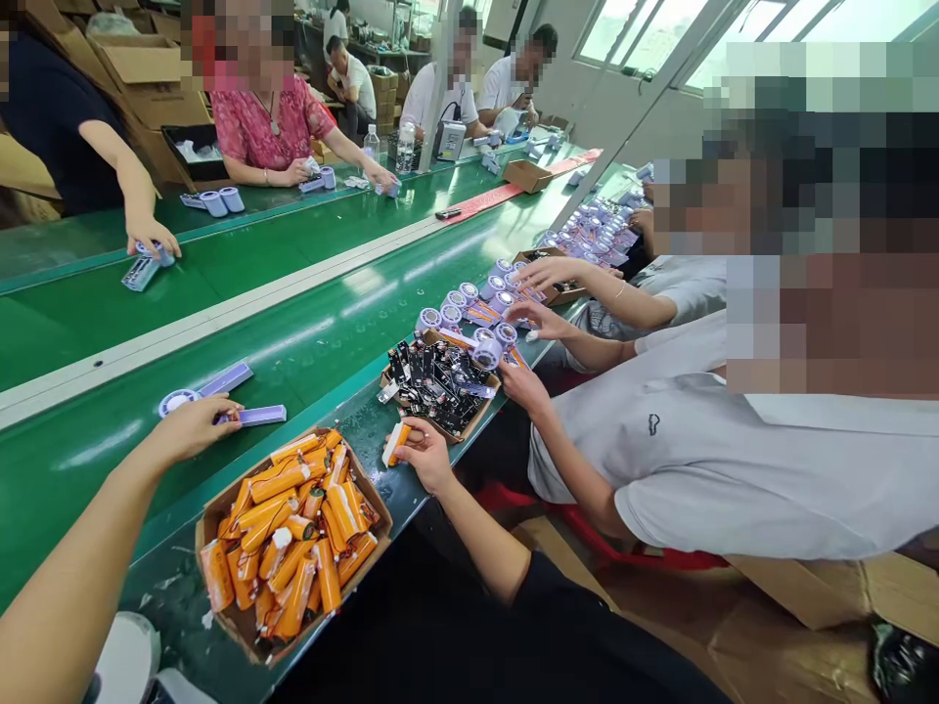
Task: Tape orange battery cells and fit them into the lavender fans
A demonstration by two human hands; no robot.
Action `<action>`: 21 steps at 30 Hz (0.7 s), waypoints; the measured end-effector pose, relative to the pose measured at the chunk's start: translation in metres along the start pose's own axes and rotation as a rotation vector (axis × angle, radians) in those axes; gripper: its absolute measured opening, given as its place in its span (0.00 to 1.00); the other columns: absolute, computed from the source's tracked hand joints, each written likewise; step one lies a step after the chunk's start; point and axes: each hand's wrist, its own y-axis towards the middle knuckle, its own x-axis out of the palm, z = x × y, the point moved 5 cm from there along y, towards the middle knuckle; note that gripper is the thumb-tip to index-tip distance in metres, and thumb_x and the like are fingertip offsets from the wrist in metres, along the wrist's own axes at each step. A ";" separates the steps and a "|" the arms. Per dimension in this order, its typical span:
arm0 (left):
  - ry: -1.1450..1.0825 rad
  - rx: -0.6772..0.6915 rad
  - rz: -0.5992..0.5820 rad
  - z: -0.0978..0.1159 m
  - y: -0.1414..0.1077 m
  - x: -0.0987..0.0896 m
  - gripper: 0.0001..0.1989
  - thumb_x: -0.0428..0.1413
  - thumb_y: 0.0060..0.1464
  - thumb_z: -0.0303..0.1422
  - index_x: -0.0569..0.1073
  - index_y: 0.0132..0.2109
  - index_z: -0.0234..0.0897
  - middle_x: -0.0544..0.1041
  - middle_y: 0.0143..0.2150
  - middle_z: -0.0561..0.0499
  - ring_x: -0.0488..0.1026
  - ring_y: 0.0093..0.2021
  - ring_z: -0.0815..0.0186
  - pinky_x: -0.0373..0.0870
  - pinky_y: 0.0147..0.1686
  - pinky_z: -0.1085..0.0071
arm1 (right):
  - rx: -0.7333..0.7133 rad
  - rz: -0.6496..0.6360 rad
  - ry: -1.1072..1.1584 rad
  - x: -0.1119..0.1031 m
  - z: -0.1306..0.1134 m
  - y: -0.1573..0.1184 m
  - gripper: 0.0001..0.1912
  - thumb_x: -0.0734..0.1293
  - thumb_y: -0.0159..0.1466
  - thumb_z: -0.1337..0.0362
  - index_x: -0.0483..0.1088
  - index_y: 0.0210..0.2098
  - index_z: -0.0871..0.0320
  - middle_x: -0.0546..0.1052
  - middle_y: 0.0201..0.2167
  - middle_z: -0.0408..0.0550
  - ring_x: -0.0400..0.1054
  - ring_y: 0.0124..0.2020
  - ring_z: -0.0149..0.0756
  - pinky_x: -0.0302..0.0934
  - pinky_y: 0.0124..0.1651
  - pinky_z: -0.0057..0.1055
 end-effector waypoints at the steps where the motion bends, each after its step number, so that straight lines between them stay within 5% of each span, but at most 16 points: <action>1: -0.025 -0.007 0.011 0.000 -0.001 0.000 0.20 0.53 0.53 0.50 0.80 0.43 0.43 0.85 0.58 0.46 0.81 0.55 0.51 0.72 0.56 0.63 | -0.012 -0.003 -0.005 0.002 -0.003 -0.003 0.36 0.90 0.41 0.57 0.76 0.45 0.54 0.88 0.33 0.44 0.85 0.32 0.43 0.80 0.31 0.33; 6: -0.015 -0.063 0.150 -0.004 0.001 0.006 0.21 0.48 0.64 0.46 0.79 0.50 0.42 0.87 0.55 0.48 0.82 0.53 0.54 0.73 0.53 0.65 | -0.142 -0.087 -0.108 0.047 -0.046 0.005 0.35 0.89 0.46 0.56 0.78 0.51 0.51 0.87 0.37 0.42 0.87 0.44 0.47 0.84 0.49 0.42; 10: 0.036 -0.133 0.211 -0.004 0.006 0.012 0.24 0.44 0.69 0.47 0.79 0.54 0.41 0.87 0.53 0.43 0.82 0.50 0.50 0.73 0.48 0.62 | -0.337 -0.382 -0.530 0.141 -0.086 0.058 0.32 0.83 0.59 0.55 0.78 0.60 0.51 0.87 0.46 0.41 0.85 0.45 0.37 0.80 0.57 0.35; 14: 0.105 -0.135 0.265 0.016 0.002 0.013 0.21 0.46 0.70 0.44 0.81 0.53 0.41 0.87 0.48 0.41 0.82 0.48 0.49 0.73 0.46 0.62 | -0.309 -0.657 -0.909 0.214 -0.075 0.113 0.27 0.80 0.64 0.63 0.77 0.62 0.53 0.87 0.42 0.36 0.83 0.45 0.32 0.75 0.57 0.30; 17: 0.108 -0.122 0.274 0.027 0.001 0.016 0.19 0.47 0.71 0.41 0.80 0.53 0.40 0.86 0.52 0.40 0.82 0.51 0.51 0.73 0.49 0.63 | -0.284 -0.718 -0.990 0.230 -0.056 0.135 0.28 0.81 0.61 0.71 0.78 0.60 0.57 0.87 0.36 0.40 0.83 0.42 0.38 0.74 0.55 0.35; 21: 0.085 -0.132 0.270 0.025 0.009 0.022 0.18 0.48 0.74 0.40 0.80 0.55 0.40 0.86 0.54 0.40 0.82 0.53 0.52 0.72 0.51 0.63 | -0.364 -0.770 -1.373 0.224 -0.032 0.142 0.24 0.79 0.65 0.65 0.77 0.59 0.55 0.88 0.40 0.46 0.83 0.44 0.42 0.71 0.51 0.33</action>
